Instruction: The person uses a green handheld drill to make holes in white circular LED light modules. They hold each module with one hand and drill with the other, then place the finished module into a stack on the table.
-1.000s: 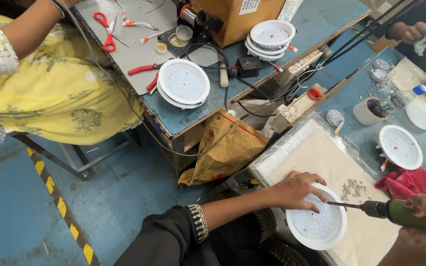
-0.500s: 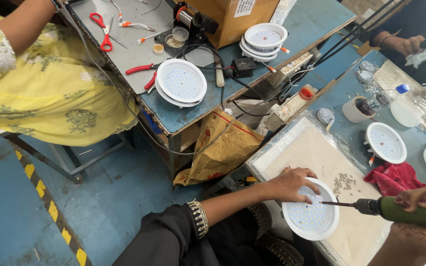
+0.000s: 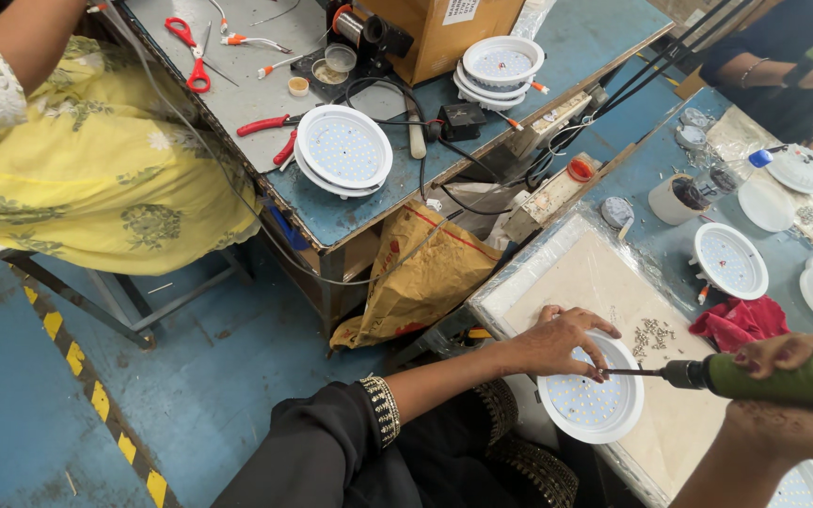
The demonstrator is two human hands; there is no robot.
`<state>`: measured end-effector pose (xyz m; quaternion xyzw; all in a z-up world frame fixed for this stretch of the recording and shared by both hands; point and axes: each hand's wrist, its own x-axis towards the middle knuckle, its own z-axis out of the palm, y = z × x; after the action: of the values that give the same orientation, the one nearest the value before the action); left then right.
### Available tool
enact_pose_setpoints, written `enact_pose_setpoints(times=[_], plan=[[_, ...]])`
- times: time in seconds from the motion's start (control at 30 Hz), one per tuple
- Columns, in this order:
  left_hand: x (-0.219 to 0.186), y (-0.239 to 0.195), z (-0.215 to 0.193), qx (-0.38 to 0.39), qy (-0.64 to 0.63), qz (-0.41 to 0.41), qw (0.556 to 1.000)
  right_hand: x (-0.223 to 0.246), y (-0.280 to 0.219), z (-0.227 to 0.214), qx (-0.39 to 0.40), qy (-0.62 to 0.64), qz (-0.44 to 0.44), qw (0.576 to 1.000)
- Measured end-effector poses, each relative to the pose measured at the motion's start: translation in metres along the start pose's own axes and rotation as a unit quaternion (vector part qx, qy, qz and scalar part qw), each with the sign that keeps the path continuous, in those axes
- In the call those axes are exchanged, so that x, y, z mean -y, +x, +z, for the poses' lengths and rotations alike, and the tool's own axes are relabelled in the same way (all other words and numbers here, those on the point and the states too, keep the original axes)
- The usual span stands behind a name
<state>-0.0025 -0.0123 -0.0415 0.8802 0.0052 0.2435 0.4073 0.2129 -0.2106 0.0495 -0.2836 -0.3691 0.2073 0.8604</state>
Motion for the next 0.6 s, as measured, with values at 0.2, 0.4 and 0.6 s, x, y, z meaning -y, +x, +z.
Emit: enact_pose_setpoints(times=[0.2, 0.4, 0.6], plan=[[0.005, 0.001, -0.002, 0.01, -0.02, 0.012, 1.0, -0.003, 0.003, 0.032, 0.003, -0.044, -0.021, 0.999], [0.009, 0.003, 0.001, 0.011, -0.027, 0.009, 1.0, -0.004, 0.001, 0.052, 0.0, -0.087, -0.032, 0.996], [0.007, 0.004, 0.0, 0.003, -0.037, 0.005, 0.999, -0.002, 0.0, 0.066, -0.007, -0.068, -0.025, 0.997]])
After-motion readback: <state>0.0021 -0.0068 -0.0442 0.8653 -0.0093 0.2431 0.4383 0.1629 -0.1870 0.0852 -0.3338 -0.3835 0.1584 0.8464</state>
